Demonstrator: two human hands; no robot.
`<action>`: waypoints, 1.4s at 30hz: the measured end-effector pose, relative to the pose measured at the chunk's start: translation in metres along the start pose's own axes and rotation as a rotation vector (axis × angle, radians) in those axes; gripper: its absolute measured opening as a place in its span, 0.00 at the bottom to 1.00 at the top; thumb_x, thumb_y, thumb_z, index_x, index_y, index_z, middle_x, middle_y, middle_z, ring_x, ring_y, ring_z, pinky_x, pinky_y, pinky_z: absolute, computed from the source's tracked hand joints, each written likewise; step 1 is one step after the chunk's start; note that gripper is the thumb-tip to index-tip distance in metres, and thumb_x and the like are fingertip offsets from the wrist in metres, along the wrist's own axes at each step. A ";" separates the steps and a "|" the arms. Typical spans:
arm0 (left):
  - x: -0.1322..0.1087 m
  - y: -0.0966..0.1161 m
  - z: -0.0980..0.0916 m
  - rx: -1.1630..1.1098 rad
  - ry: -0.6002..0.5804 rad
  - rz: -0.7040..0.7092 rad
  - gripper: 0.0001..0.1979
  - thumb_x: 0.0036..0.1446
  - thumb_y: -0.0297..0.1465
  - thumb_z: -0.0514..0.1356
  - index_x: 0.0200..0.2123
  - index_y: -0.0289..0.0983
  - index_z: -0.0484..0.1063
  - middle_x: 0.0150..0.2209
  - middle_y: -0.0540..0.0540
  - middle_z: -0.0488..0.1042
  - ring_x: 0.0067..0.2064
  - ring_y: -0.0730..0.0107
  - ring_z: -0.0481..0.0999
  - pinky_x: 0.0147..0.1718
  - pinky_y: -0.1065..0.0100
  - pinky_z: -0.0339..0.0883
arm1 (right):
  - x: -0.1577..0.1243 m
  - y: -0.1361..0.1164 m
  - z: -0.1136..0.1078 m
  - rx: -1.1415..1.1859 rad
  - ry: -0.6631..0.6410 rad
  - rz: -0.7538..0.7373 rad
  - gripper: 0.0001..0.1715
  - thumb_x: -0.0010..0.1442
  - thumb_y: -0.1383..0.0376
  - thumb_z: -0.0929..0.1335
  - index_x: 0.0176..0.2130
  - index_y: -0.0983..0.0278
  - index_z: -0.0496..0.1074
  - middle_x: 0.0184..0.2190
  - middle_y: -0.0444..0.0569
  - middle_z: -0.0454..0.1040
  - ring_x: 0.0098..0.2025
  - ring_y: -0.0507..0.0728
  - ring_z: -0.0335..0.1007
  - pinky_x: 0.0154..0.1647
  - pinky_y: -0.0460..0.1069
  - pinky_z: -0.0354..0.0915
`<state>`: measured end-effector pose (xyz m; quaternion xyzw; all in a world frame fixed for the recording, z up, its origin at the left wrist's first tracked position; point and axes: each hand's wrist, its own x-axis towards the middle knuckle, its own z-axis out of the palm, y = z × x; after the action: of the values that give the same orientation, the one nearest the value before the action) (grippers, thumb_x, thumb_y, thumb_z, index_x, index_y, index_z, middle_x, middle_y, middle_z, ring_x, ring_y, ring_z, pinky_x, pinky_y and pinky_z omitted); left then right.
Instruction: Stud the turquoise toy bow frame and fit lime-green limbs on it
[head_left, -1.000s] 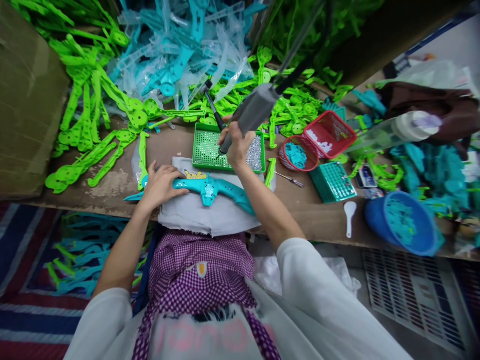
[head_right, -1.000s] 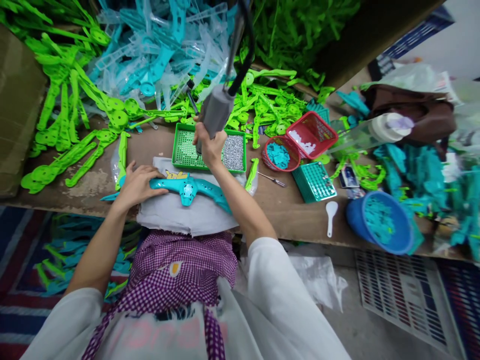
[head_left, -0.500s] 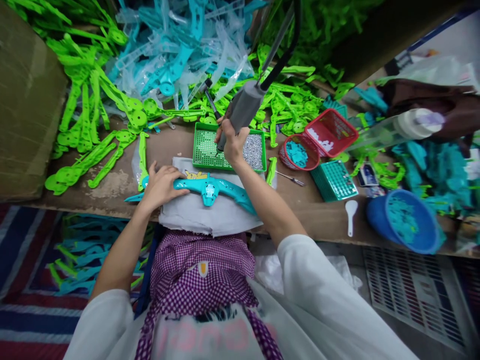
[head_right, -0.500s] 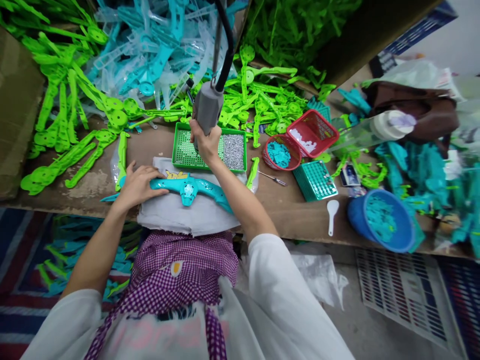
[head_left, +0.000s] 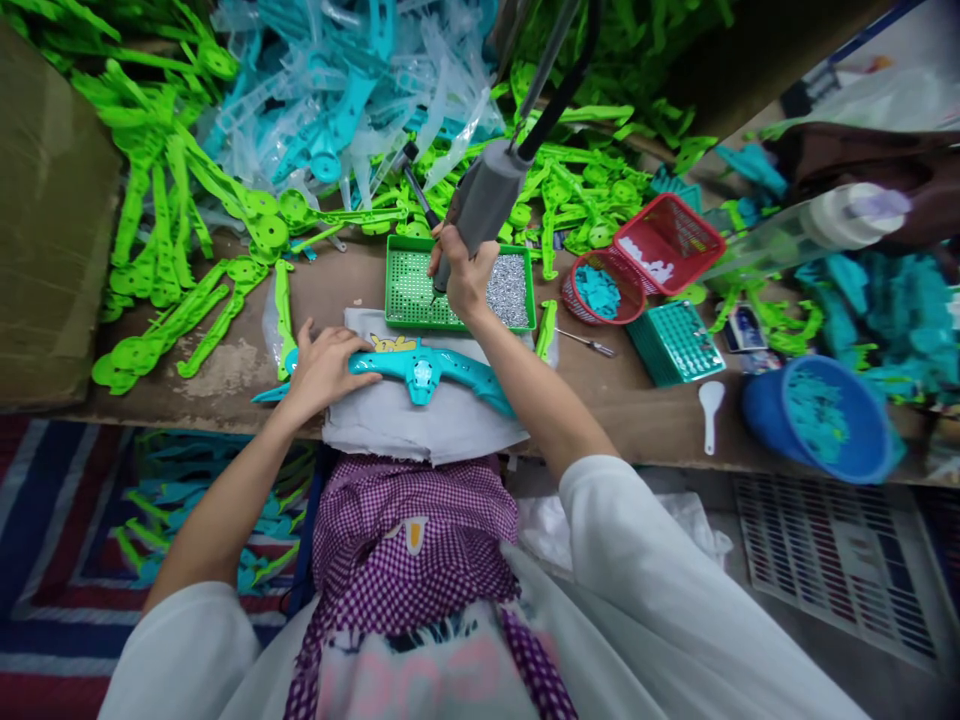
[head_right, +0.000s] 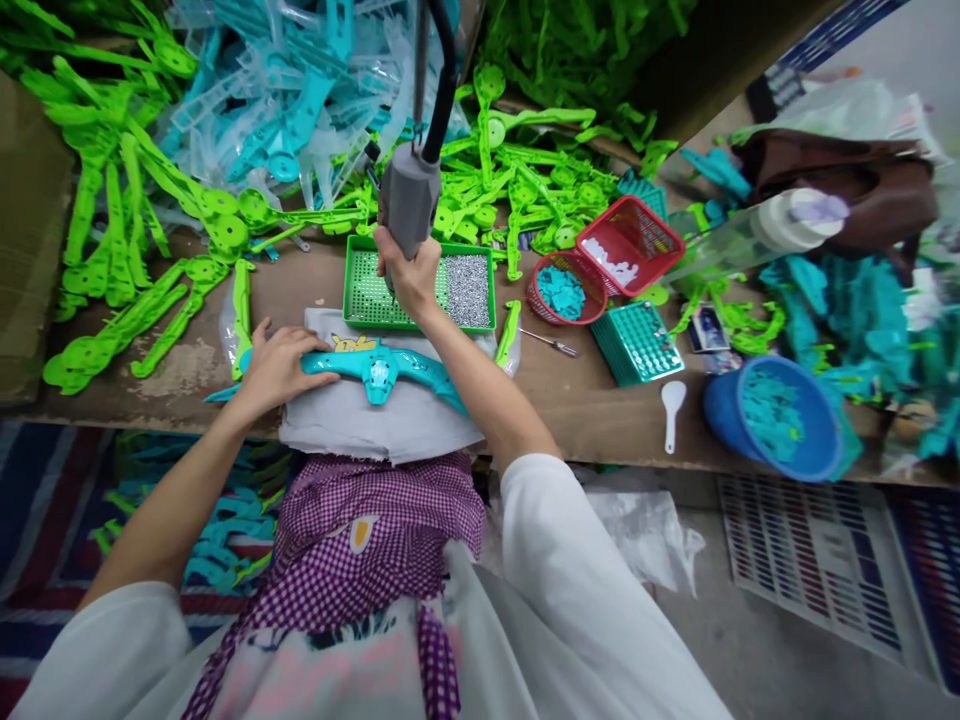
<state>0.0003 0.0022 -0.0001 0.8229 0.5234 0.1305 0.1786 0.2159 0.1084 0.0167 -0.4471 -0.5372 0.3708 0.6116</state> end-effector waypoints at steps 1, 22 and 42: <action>0.000 0.000 0.000 -0.005 -0.001 0.001 0.17 0.54 0.45 0.65 0.45 0.45 0.76 0.46 0.45 0.78 0.54 0.52 0.71 0.64 0.38 0.37 | 0.000 0.000 0.000 0.002 0.006 -0.003 0.32 0.52 0.35 0.65 0.31 0.60 0.70 0.21 0.43 0.67 0.26 0.54 0.71 0.27 0.52 0.70; 0.001 0.000 0.000 0.022 0.003 -0.003 0.18 0.53 0.47 0.65 0.44 0.45 0.76 0.46 0.45 0.78 0.53 0.51 0.71 0.63 0.38 0.40 | 0.000 0.005 0.001 -0.086 -0.047 -0.080 0.34 0.51 0.33 0.63 0.35 0.59 0.71 0.23 0.44 0.68 0.25 0.52 0.69 0.26 0.50 0.66; 0.023 0.017 -0.002 0.007 -0.213 0.129 0.20 0.55 0.42 0.65 0.51 0.45 0.75 0.50 0.43 0.76 0.53 0.50 0.72 0.56 0.47 0.57 | -0.080 -0.071 -0.057 0.150 0.103 0.048 0.34 0.38 0.32 0.69 0.28 0.57 0.69 0.13 0.37 0.61 0.14 0.51 0.60 0.14 0.49 0.59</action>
<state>0.0227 0.0166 0.0093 0.8646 0.4480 0.0518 0.2216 0.2588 0.0022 0.0569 -0.4313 -0.4647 0.4012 0.6611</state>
